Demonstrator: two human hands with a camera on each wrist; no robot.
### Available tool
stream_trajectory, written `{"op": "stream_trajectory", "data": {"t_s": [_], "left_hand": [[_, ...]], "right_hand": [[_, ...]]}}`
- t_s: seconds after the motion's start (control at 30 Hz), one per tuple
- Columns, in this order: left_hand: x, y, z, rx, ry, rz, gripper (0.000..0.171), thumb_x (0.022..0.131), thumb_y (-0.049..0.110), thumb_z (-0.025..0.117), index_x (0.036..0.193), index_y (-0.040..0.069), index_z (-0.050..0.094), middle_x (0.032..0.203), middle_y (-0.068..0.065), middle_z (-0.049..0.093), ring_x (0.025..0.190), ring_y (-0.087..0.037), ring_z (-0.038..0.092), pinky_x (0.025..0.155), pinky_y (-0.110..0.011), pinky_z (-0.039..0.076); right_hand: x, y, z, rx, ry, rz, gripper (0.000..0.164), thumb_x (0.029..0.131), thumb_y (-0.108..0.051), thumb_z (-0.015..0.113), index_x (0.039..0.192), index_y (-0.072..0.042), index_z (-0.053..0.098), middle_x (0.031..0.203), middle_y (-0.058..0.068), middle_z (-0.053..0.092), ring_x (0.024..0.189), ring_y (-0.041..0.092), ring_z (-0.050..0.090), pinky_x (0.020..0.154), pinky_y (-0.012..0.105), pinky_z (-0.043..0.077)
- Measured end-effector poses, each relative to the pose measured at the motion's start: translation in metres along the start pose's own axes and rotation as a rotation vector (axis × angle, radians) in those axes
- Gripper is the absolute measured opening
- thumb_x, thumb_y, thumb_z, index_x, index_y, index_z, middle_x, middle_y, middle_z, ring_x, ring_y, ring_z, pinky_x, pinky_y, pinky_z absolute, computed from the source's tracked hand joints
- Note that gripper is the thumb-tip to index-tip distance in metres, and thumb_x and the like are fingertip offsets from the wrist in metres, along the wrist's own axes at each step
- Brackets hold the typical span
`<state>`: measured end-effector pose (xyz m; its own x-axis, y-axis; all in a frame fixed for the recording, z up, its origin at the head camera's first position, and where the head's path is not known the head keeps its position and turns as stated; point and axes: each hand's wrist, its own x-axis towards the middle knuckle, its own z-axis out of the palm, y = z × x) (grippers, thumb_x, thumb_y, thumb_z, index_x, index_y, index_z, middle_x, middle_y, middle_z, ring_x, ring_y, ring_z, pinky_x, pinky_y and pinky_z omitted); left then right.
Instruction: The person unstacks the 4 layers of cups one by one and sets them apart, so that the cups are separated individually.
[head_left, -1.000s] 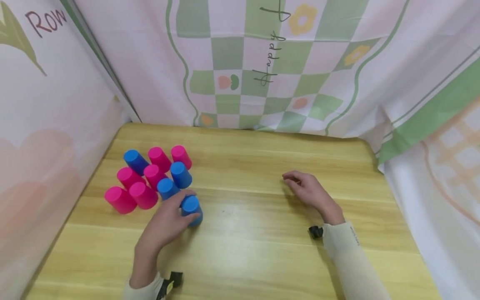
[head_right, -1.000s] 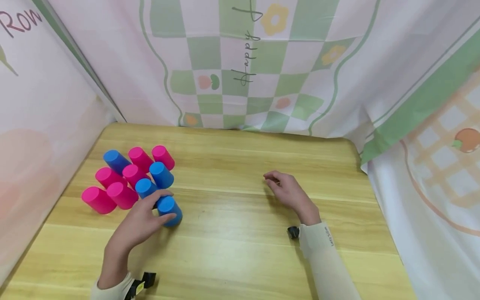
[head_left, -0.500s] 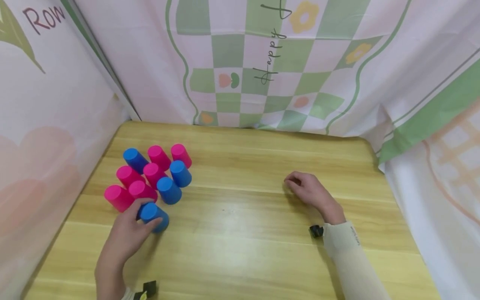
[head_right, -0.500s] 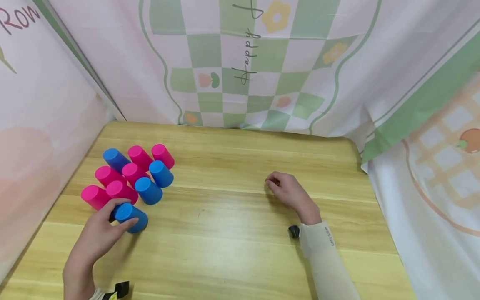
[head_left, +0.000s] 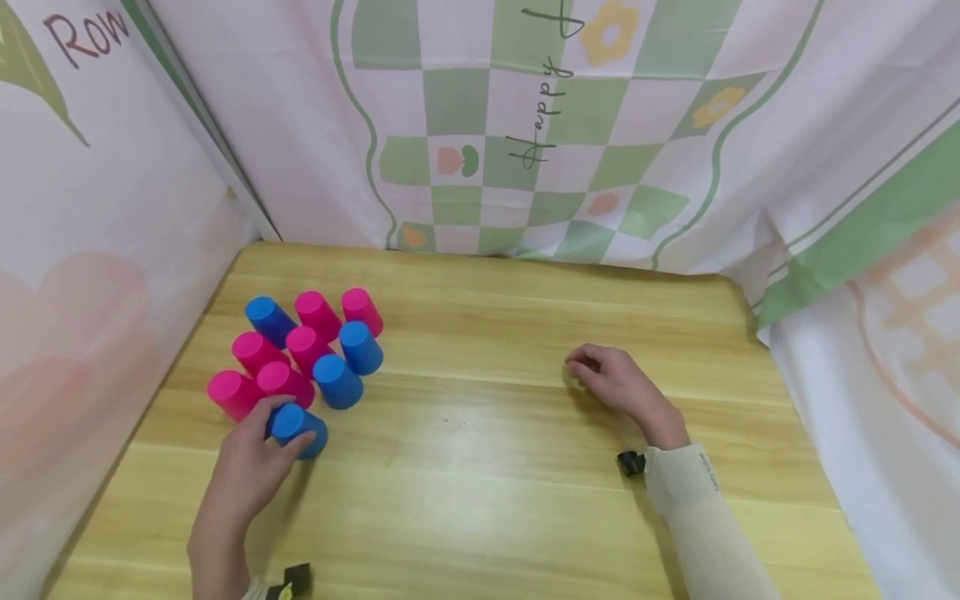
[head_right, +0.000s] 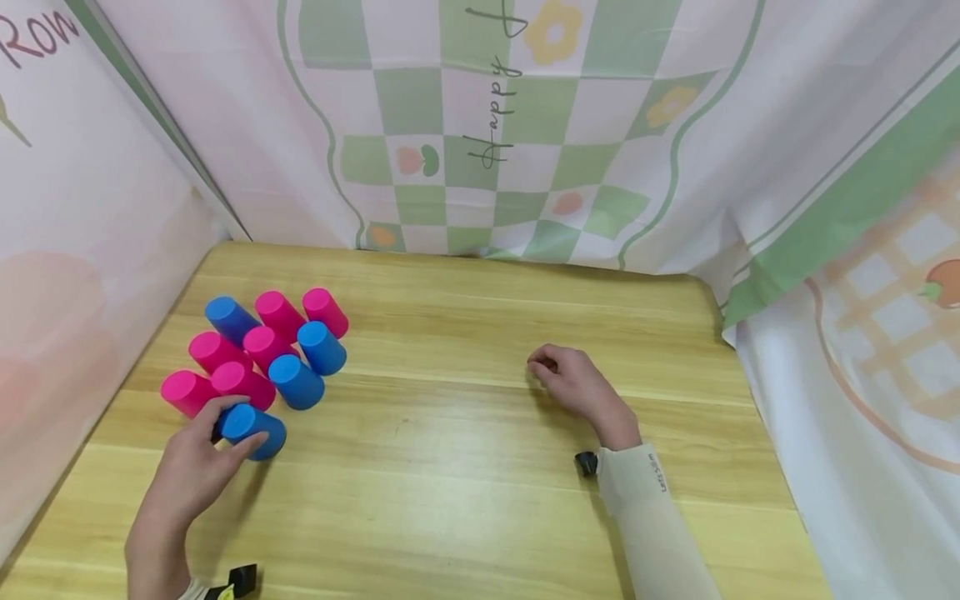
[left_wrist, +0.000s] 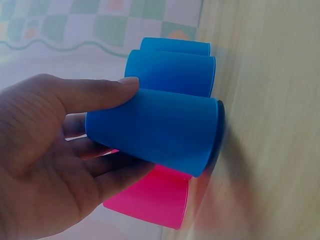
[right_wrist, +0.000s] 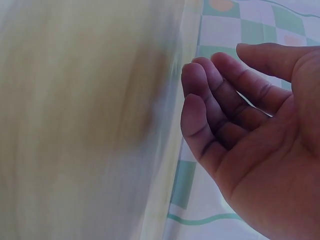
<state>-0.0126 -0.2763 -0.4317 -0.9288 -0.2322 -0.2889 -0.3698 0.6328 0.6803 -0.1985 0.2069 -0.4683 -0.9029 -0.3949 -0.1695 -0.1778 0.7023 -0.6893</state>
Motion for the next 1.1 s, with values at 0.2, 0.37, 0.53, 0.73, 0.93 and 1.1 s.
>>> {"op": "stream_trajectory", "data": {"t_s": [0.2,0.37,0.53,0.73,0.93,1.1], "left_hand": [[0.003,-0.001,0.000,-0.003,-0.020,-0.029,0.069,0.099,0.024,0.076,0.155,0.004,0.041,0.155,-0.028,0.047,0.143,-0.054,0.042,0.111,-0.071,0.042],[0.005,-0.001,0.000,-0.008,-0.039,-0.076,0.074,0.099,0.025,0.075,0.158,0.005,0.036,0.158,-0.028,0.043,0.145,-0.055,0.038,0.112,-0.072,0.041],[0.006,-0.001,-0.001,-0.014,-0.050,-0.090,0.076,0.100,0.026,0.074,0.161,0.005,0.033,0.160,-0.028,0.041,0.146,-0.056,0.037,0.113,-0.072,0.040],[0.004,-0.002,-0.002,-0.006,-0.054,-0.109,0.077,0.101,0.027,0.073,0.162,0.006,0.031,0.161,-0.029,0.039,0.146,-0.056,0.036,0.113,-0.073,0.038],[-0.003,-0.003,-0.007,-0.001,-0.043,-0.100,0.083,0.101,0.037,0.072,0.164,0.006,0.029,0.162,-0.029,0.038,0.147,-0.056,0.036,0.113,-0.074,0.038],[-0.022,0.006,-0.016,0.003,0.108,0.008,0.076,0.102,0.046,0.067,0.160,0.006,0.038,0.158,-0.027,0.048,0.145,-0.053,0.043,0.111,-0.073,0.041]], "right_hand": [[-0.003,0.002,0.000,0.037,-0.018,0.015,0.028,0.110,-0.026,0.057,0.126,-0.007,0.070,0.105,0.008,0.072,0.084,0.022,0.062,0.075,0.038,0.055],[-0.004,0.003,0.001,0.035,-0.010,0.016,0.028,0.110,-0.028,0.057,0.125,-0.008,0.071,0.103,0.007,0.072,0.082,0.022,0.061,0.074,0.037,0.054],[-0.005,0.002,0.001,0.033,-0.003,0.021,0.027,0.110,-0.027,0.057,0.123,-0.008,0.072,0.100,0.007,0.072,0.082,0.022,0.062,0.074,0.037,0.055],[-0.005,0.001,0.002,0.035,0.000,0.027,0.027,0.110,-0.027,0.057,0.124,-0.008,0.072,0.100,0.006,0.072,0.083,0.022,0.062,0.075,0.038,0.054],[-0.006,0.001,0.003,0.029,-0.002,0.013,0.027,0.110,-0.027,0.058,0.123,-0.008,0.072,0.098,0.006,0.072,0.081,0.021,0.062,0.073,0.036,0.055],[-0.006,0.000,0.000,0.021,0.011,0.000,0.028,0.110,-0.027,0.057,0.123,-0.007,0.072,0.100,0.007,0.073,0.081,0.021,0.062,0.074,0.037,0.054]]}}
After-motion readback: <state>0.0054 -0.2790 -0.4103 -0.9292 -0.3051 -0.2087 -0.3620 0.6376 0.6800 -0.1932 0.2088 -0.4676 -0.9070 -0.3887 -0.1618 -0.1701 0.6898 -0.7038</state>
